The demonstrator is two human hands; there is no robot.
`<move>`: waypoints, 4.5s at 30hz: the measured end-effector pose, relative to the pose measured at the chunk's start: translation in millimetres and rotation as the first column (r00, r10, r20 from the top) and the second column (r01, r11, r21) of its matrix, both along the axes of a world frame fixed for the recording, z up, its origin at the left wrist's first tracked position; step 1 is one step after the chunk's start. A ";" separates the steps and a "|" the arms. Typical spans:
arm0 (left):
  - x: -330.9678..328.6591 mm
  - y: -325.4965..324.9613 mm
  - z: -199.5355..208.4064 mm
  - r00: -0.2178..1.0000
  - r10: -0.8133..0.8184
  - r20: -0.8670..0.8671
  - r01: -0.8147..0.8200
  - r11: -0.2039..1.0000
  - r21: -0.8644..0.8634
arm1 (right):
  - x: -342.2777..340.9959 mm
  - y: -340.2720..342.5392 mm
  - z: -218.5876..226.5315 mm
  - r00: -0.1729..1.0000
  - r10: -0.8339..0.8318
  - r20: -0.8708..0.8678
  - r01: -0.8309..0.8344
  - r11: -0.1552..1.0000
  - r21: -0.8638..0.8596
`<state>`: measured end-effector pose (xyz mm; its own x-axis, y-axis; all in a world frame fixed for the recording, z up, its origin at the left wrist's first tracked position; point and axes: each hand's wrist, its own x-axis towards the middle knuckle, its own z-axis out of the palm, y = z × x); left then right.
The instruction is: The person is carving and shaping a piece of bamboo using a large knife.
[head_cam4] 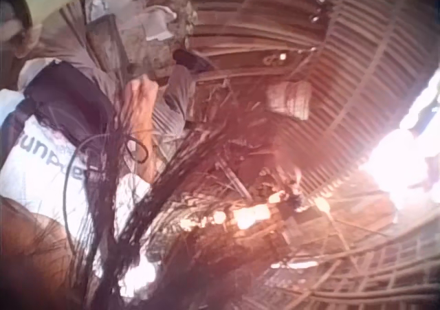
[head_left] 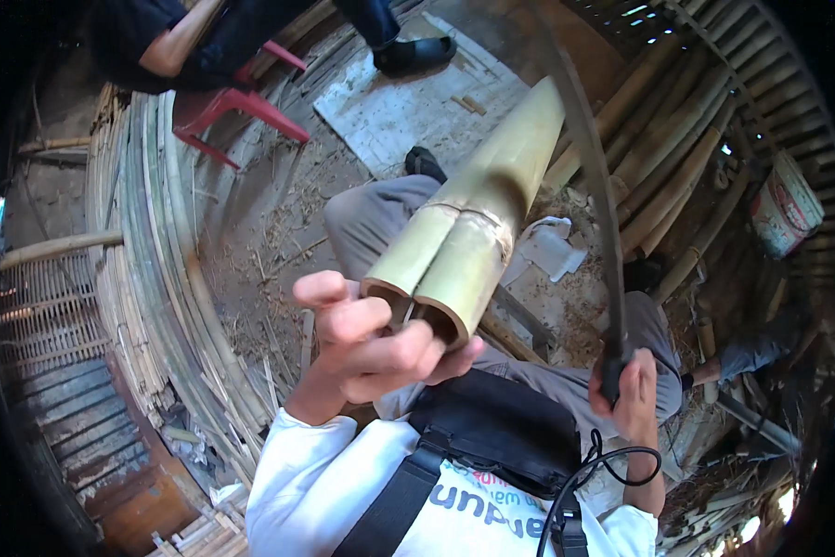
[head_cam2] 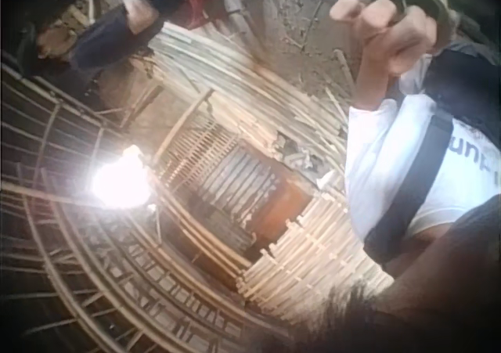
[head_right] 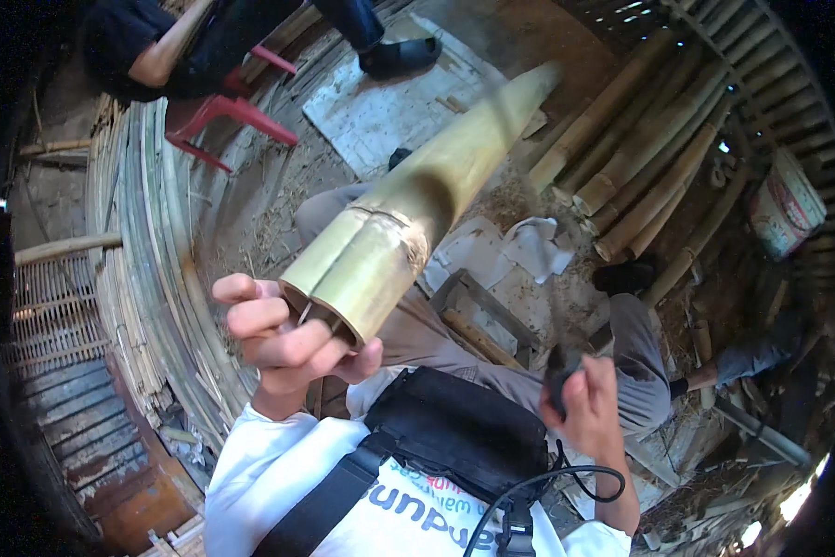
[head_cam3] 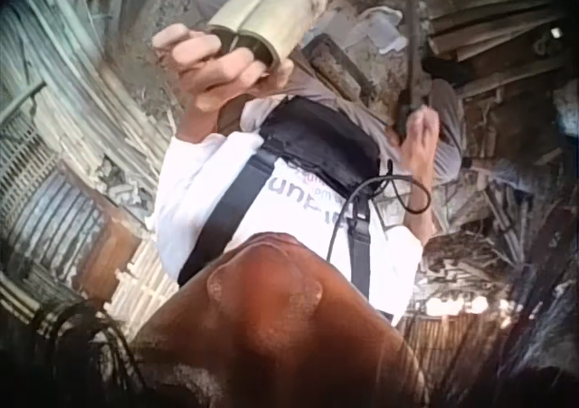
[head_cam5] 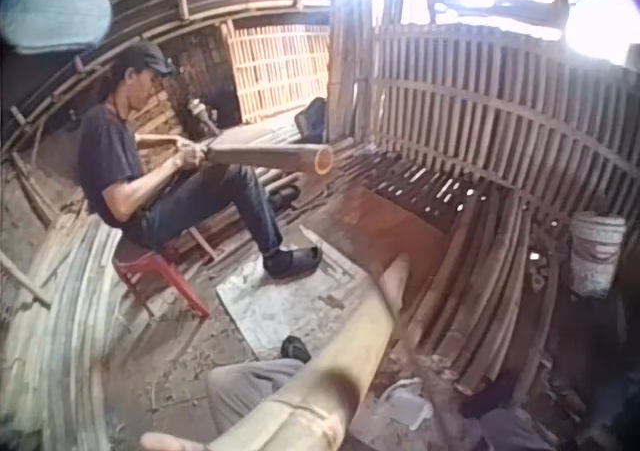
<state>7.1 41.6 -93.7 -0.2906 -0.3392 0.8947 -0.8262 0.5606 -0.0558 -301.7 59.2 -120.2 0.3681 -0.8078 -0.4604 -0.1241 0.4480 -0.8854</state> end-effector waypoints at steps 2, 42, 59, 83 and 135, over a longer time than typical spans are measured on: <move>-15.9 -15.1 1.3 0.987 -0.128 -0.096 0.119 0.988 -0.100 | 0.3 5.6 13.3 0.986 0.136 0.096 -0.124 0.985 -0.120; 11.4 -24.4 2.0 0.932 -0.114 -0.343 0.111 0.993 -0.028 | 80.5 -65.4 15.7 0.975 0.164 -0.151 -0.176 0.982 -0.068; 3.4 -44.9 6.4 0.972 -0.105 -0.209 0.078 0.988 -0.130 | 70.2 -52.2 28.0 0.912 0.410 -0.017 -0.392 0.857 -0.336; 1.9 -41.7 3.5 0.962 -0.129 -0.242 0.140 0.990 0.026 | 89.1 -71.5 -8.8 0.988 0.152 -0.033 -0.156 0.968 -0.198; -14.6 -47.8 -9.7 0.845 0.148 -0.513 -0.095 0.987 0.128 | 87.5 -55.6 -29.8 0.932 0.361 0.041 -0.294 0.816 -0.498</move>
<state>-7.4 -6.2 -103.4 0.2566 -0.4314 0.8649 -0.7809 0.4348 0.4485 -214.2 3.6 -149.9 0.6787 -0.7342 0.0183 -0.0590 -0.0794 -0.9951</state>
